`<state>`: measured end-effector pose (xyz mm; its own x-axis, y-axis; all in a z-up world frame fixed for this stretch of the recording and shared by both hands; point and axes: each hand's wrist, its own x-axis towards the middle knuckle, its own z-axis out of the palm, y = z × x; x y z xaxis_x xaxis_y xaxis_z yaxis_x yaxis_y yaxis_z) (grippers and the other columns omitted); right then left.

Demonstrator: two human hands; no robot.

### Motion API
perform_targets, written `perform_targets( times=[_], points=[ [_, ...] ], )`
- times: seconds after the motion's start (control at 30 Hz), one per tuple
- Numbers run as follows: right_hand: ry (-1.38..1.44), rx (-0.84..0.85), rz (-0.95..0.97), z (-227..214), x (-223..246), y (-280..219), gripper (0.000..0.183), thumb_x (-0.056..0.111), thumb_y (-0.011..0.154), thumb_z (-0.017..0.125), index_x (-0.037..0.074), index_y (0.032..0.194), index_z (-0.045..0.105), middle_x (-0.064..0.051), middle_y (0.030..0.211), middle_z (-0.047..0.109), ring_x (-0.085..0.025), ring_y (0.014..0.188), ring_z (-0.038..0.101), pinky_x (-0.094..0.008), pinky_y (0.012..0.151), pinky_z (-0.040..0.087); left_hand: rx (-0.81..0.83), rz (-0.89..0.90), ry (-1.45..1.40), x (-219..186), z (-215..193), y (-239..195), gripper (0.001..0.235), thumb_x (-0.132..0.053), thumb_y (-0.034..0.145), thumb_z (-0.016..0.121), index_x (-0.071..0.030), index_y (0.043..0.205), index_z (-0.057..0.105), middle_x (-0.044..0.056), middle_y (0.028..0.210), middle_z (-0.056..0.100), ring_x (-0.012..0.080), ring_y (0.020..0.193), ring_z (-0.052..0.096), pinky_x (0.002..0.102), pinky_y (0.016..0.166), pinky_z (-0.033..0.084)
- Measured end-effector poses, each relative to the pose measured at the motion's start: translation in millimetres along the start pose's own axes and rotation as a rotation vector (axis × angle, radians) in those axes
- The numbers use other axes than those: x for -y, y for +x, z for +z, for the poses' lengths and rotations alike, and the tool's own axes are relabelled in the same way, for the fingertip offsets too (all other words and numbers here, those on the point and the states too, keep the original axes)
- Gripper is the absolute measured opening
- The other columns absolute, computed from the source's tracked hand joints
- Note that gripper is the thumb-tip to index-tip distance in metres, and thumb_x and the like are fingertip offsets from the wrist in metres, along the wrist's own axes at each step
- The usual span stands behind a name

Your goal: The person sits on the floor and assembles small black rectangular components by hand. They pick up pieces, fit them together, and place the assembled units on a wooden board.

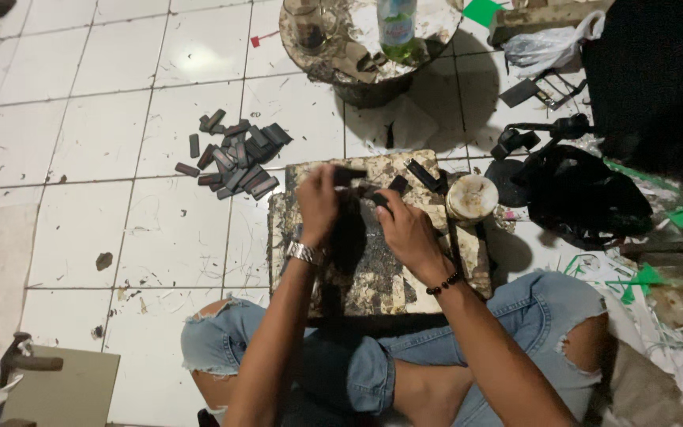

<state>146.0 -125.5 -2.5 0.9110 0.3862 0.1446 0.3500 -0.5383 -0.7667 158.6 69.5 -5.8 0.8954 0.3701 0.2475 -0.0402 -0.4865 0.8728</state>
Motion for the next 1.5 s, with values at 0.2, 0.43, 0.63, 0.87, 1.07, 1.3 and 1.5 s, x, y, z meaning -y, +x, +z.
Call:
perform_targets(
  times=[0.2, 0.43, 0.63, 0.87, 1.07, 1.3, 1.5],
  points=[
    [0.323, -0.102, -0.001, -3.3, -10.7, 1.8, 0.027, 0.019, 0.103, 0.058, 0.007, 0.127, 0.062, -0.02, 0.093, 0.078, -0.041, 0.099, 0.075, -0.051, 0.085, 0.058, -0.156, -0.175, -0.221, -51.7, -29.0, -12.2, 0.029, -0.026, 0.104, 0.056, -0.005, 0.099, 0.076, 0.013, 0.061, 0.068, 0.0208, 0.059, 0.066, 0.034, 0.066, 0.051],
    [0.827, -0.224, 0.082, -17.5, 9.2, -29.3, 0.026, 0.021, 0.096, 0.064, 0.002, 0.114, 0.063, -0.012, 0.079, 0.067, -0.016, 0.07, 0.061, -0.028, 0.065, 0.051, 0.006, -0.265, -0.517, -82.8, -47.7, -67.5, 0.036, -0.022, 0.107, 0.054, 0.007, 0.111, 0.074, 0.022, 0.068, 0.07, 0.0227, 0.062, 0.068, 0.032, 0.065, 0.053],
    [0.922, -0.088, 0.193, -8.1, 18.0, -79.3, 0.031, 0.022, 0.092, 0.075, -0.005, 0.107, 0.068, -0.01, 0.065, 0.058, -0.012, 0.05, 0.05, -0.027, 0.047, 0.042, 0.14, -0.287, -0.635, -75.8, -44.3, -113.5, 0.036, -0.017, 0.108, 0.05, 0.009, 0.119, 0.072, 0.02, 0.073, 0.069, 0.026, 0.067, 0.073, 0.034, 0.065, 0.058],
    [1.265, -0.217, 0.443, -1.0, 33.0, -113.3, 0.013, 0.007, 0.096, 0.069, -0.003, 0.092, 0.063, 0.003, 0.054, 0.034, -0.004, 0.043, 0.031, -0.018, 0.046, 0.028, 0.169, -0.287, -0.802, -72.9, -47.4, -147.9, 0.036, -0.017, 0.105, 0.056, 0.009, 0.129, 0.065, 0.024, 0.086, 0.071, 0.03, 0.076, 0.073, 0.037, 0.073, 0.058],
    [1.117, -0.324, 0.38, 16.4, 25.3, -124.8, 0.013, 0.007, 0.094, 0.073, -0.004, 0.092, 0.066, 0.0, 0.054, 0.038, -0.005, 0.046, 0.035, -0.02, 0.046, 0.03, 0.044, -0.276, -0.569, -41.3, -33.0, -166.4, 0.017, -0.008, 0.095, 0.074, 0.002, 0.109, 0.077, 0.019, 0.081, 0.079, 0.017, 0.072, 0.07, 0.029, 0.063, 0.057],
    [0.965, -0.34, 0.312, 27.4, 17.4, -130.5, 0.015, 0.004, 0.09, 0.078, -0.007, 0.088, 0.069, -0.006, 0.048, 0.044, -0.007, 0.042, 0.038, -0.022, 0.043, 0.031, -0.016, -0.184, -0.432, -50.7, -41.3, -161.1, 0.014, -0.012, 0.098, 0.07, -0.004, 0.098, 0.082, 0.013, 0.065, 0.075, 0.0144, 0.061, 0.067, 0.03, 0.057, 0.053],
    [0.91, -0.354, 0.304, 26.8, 19.2, -128.5, 0.015, 0.007, 0.088, 0.079, -0.004, 0.085, 0.071, -0.006, 0.047, 0.048, -0.007, 0.041, 0.041, -0.021, 0.042, 0.033, -0.018, -0.15, -0.421, -46.4, -43.0, -163.1, 0.021, -0.017, 0.102, 0.063, -0.006, 0.1, 0.081, 0.012, 0.061, 0.074, 0.0102, 0.06, 0.058, 0.029, 0.057, 0.048]
  ],
)
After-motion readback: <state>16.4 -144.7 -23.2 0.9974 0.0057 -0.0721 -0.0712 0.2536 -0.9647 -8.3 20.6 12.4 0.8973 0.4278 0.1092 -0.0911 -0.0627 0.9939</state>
